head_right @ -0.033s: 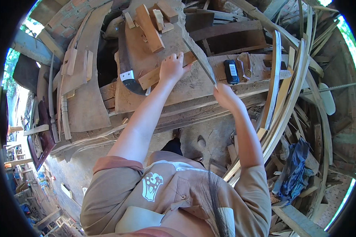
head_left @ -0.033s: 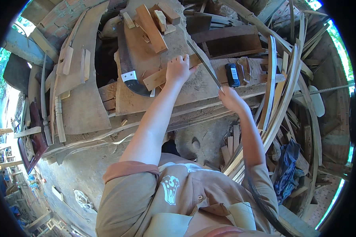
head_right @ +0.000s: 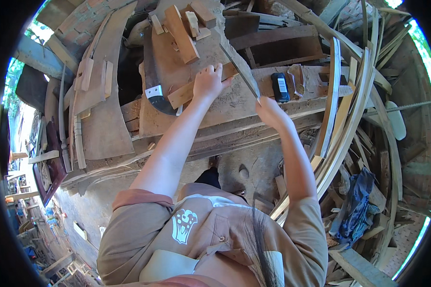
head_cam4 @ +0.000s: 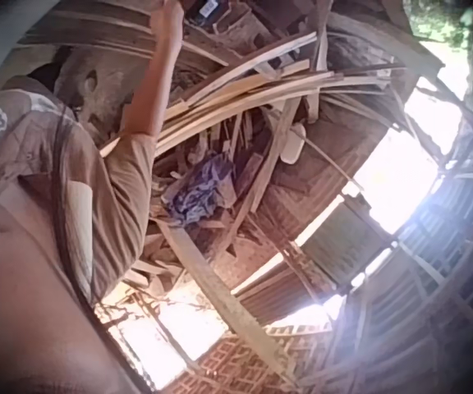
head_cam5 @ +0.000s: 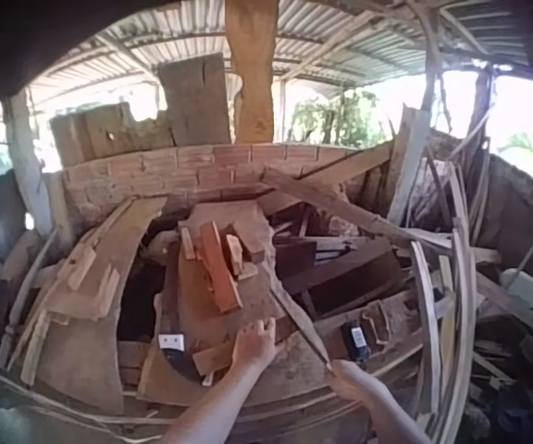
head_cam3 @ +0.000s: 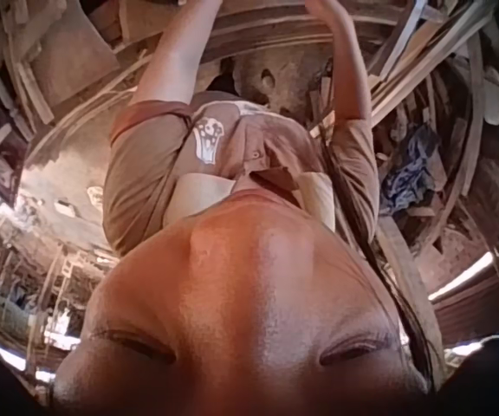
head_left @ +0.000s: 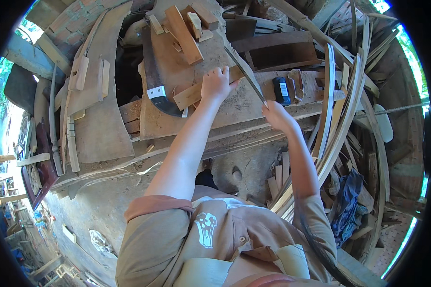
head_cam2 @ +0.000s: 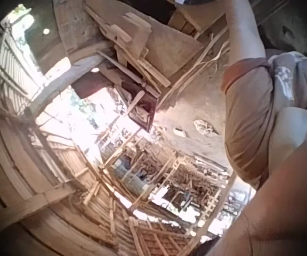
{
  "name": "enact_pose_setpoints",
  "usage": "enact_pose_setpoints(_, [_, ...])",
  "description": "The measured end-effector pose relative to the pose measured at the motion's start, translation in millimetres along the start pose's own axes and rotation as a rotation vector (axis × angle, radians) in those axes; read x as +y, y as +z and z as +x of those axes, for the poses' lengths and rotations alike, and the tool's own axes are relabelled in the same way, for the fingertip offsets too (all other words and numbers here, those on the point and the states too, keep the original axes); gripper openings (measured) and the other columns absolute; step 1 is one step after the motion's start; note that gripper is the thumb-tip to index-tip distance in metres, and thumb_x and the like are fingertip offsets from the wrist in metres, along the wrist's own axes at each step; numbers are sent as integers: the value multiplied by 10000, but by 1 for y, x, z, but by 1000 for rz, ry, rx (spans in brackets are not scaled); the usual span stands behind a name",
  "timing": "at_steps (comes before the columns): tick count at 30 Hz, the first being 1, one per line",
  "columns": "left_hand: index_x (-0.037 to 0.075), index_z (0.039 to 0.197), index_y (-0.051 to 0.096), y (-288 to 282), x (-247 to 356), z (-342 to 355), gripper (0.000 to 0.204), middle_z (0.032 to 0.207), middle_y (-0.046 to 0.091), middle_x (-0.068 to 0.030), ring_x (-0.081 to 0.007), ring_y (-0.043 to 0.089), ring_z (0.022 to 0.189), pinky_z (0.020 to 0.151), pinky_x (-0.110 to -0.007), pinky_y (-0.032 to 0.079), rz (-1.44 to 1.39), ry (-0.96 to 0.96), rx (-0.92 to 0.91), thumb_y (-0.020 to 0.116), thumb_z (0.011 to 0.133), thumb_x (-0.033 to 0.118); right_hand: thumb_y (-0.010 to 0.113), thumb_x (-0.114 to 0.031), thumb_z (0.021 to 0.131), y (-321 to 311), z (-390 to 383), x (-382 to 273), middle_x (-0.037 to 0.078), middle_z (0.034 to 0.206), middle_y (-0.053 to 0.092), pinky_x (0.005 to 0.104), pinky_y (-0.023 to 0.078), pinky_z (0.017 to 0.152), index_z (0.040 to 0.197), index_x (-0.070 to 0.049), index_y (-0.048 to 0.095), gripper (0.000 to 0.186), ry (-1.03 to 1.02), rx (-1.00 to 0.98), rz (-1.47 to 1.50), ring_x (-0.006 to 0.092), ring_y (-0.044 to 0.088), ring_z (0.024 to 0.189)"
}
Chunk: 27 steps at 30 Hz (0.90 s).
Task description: Shave a piece of wood using a small hand-held blade or chisel tool.
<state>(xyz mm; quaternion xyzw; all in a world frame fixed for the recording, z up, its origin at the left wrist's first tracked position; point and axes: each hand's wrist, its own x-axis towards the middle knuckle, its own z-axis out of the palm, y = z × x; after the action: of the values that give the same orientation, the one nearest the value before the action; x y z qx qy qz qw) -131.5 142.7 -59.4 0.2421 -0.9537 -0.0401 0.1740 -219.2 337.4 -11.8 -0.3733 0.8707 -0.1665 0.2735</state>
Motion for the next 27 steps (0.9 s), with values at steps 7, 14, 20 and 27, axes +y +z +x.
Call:
enact_pose_setpoints(7, [54, 1153, 508, 2, -1, 0, 609, 896, 570, -109, -251, 574, 843, 723, -363, 441, 13, -20, -4, 559, 764, 519, 427, -219, 876, 12, 82, -32, 296, 918, 583, 457, 442, 811, 932, 57, 571, 316, -54, 85, -33, 432, 553, 927])
enact_pose_setpoints(14, [49, 1123, 546, 1, 5, 2, 583, 830, 568, -111, -258, 588, 795, 692, -360, 459, 17, 21, 60, 577, 754, 500, 433, -236, 884, 9, 63, -12, 277, 848, 582, 449, 436, 728, 910, 52, 550, 312, -45, 83, 32, 413, 563, 833])
enact_pose_setpoints(20, [50, 1109, 554, -3, 0, -1, 580, 814, 569, -111, -255, 592, 775, 663, -360, 470, 27, 27, 87, 586, 749, 504, 419, -249, 897, -6, -25, 4, 279, 829, 578, 454, 426, 709, 897, 55, 529, 324, 29, -54, 36, 434, 561, 825])
enact_pose_setpoints(27, [47, 1103, 552, 1, 0, 0, 581, 807, 568, -113, -255, 593, 755, 659, -358, 473, 21, 35, 92, 582, 753, 510, 430, -262, 901, -17, -77, 9, 263, 778, 575, 443, 422, 679, 846, 55, 526, 336, 181, -113, 114, 414, 565, 800])
